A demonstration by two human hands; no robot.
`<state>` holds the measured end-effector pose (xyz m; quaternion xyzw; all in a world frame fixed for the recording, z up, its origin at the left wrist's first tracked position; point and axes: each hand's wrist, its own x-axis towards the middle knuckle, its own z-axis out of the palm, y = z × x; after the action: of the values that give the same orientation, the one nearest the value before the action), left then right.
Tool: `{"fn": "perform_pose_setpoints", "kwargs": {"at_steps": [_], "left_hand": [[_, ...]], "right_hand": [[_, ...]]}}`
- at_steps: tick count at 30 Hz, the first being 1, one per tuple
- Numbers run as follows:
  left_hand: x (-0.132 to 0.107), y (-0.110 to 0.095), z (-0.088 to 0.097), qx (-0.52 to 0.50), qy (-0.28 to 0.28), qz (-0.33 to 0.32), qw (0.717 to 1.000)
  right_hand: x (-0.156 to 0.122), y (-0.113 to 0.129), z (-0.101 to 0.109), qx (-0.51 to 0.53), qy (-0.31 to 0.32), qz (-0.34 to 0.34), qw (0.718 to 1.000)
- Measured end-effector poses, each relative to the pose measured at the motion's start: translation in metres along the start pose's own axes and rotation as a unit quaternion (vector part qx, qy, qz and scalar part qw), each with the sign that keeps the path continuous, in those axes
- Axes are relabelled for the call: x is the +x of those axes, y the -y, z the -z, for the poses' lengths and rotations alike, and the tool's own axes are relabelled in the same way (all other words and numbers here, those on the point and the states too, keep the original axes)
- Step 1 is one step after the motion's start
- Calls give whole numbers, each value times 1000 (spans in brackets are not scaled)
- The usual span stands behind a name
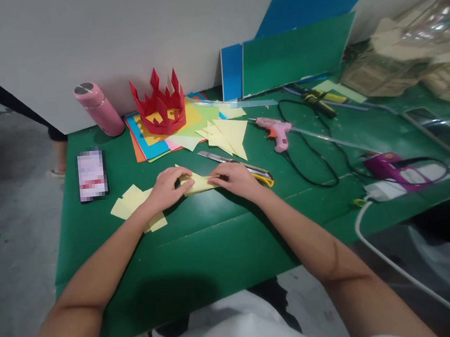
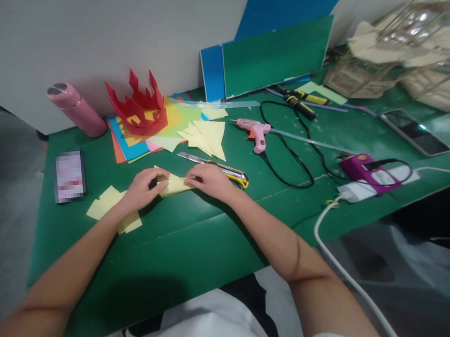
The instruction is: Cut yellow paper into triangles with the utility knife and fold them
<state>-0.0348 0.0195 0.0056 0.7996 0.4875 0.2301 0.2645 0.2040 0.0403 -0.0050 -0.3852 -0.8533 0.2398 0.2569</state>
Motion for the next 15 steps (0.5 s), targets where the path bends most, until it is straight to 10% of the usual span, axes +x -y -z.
{"fn": "perform_pose_setpoints", "kwargs": {"at_steps": [15], "left_hand": [[-2,4,-6,94,19,-33,995]], "right_hand": [[4,-9,-13,-28,-37,-9,999]]}}
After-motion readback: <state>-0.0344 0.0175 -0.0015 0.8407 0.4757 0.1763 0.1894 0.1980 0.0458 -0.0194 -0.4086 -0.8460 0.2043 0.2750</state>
